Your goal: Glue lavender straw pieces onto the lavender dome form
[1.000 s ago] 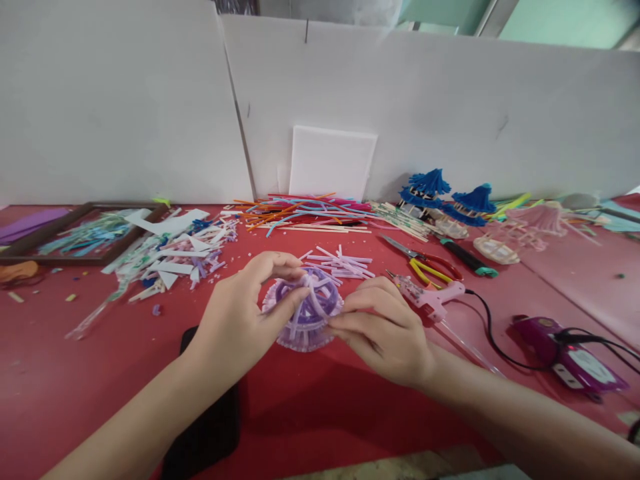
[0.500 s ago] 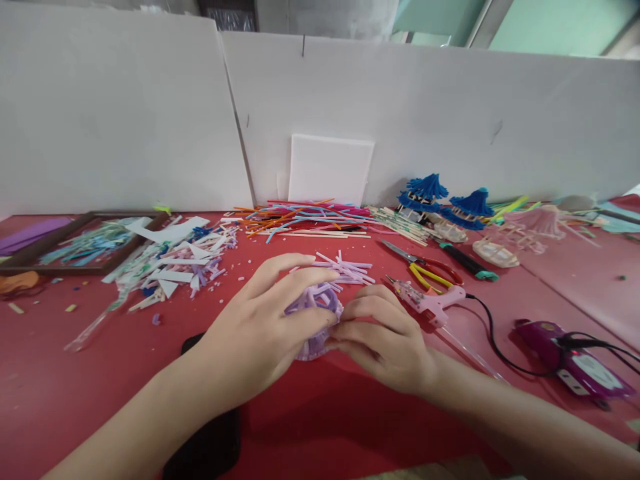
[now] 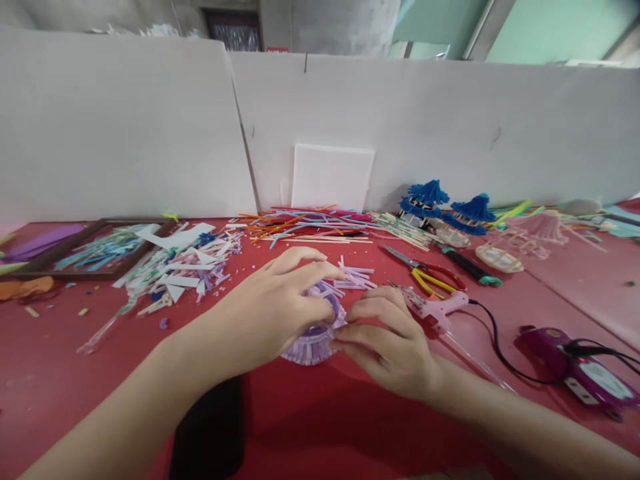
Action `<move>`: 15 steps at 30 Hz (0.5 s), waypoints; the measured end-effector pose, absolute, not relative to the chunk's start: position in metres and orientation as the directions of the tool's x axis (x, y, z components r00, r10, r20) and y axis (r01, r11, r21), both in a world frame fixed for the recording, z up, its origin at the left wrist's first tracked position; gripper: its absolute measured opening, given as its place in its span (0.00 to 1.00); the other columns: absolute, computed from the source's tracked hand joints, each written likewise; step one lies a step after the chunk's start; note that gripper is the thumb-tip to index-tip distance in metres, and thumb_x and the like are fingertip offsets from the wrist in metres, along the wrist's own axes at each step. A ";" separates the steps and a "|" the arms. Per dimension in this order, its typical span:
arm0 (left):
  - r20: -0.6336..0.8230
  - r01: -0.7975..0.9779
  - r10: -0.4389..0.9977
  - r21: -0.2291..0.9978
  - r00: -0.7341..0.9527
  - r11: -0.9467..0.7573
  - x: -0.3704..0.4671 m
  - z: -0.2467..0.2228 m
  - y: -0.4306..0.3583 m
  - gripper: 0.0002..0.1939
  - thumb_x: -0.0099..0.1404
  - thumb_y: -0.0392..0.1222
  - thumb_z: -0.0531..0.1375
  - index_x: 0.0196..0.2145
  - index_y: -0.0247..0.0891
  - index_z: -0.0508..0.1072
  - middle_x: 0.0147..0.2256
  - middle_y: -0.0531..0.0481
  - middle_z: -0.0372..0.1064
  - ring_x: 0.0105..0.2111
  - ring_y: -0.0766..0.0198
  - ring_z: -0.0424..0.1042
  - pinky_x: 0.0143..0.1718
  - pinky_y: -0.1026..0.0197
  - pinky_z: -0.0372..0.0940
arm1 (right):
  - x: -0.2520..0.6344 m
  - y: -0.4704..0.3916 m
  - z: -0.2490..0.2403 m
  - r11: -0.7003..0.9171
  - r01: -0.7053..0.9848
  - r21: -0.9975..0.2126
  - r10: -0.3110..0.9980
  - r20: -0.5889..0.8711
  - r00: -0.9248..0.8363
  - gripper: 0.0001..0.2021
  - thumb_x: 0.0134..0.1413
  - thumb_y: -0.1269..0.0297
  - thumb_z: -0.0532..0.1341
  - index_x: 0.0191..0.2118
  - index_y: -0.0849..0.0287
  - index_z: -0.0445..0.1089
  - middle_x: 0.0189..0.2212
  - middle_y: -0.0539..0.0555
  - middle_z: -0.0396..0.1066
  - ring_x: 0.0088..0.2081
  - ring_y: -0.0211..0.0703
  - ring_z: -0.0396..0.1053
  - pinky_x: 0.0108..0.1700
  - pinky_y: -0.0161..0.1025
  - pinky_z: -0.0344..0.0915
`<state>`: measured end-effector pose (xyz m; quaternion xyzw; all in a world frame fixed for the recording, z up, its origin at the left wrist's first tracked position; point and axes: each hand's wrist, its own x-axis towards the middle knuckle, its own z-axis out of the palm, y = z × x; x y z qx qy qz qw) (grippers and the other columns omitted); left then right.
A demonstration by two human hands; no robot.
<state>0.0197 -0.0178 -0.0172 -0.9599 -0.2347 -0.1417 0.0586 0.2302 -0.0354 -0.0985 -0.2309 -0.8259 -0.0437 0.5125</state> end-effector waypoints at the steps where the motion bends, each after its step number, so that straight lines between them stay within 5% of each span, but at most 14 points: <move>1: 0.304 0.471 0.437 -0.046 0.847 -0.881 0.020 -0.017 -0.018 0.13 0.68 0.31 0.55 0.34 0.39 0.79 0.53 0.41 0.69 0.55 0.47 0.61 0.54 0.47 0.65 | 0.231 -0.036 -0.098 0.891 0.424 -0.162 0.334 0.868 -0.368 0.03 0.59 0.69 0.64 0.34 0.58 0.75 0.31 0.51 0.72 0.36 0.40 0.67 0.41 0.41 0.65; 15: 0.313 0.470 0.432 -0.055 0.846 -0.881 0.019 -0.019 -0.020 0.11 0.69 0.31 0.56 0.35 0.39 0.78 0.54 0.45 0.69 0.56 0.50 0.59 0.56 0.50 0.62 | 0.232 -0.036 -0.095 0.893 0.443 -0.080 0.293 0.851 -0.435 0.05 0.60 0.69 0.62 0.34 0.57 0.76 0.31 0.51 0.73 0.36 0.40 0.66 0.40 0.39 0.64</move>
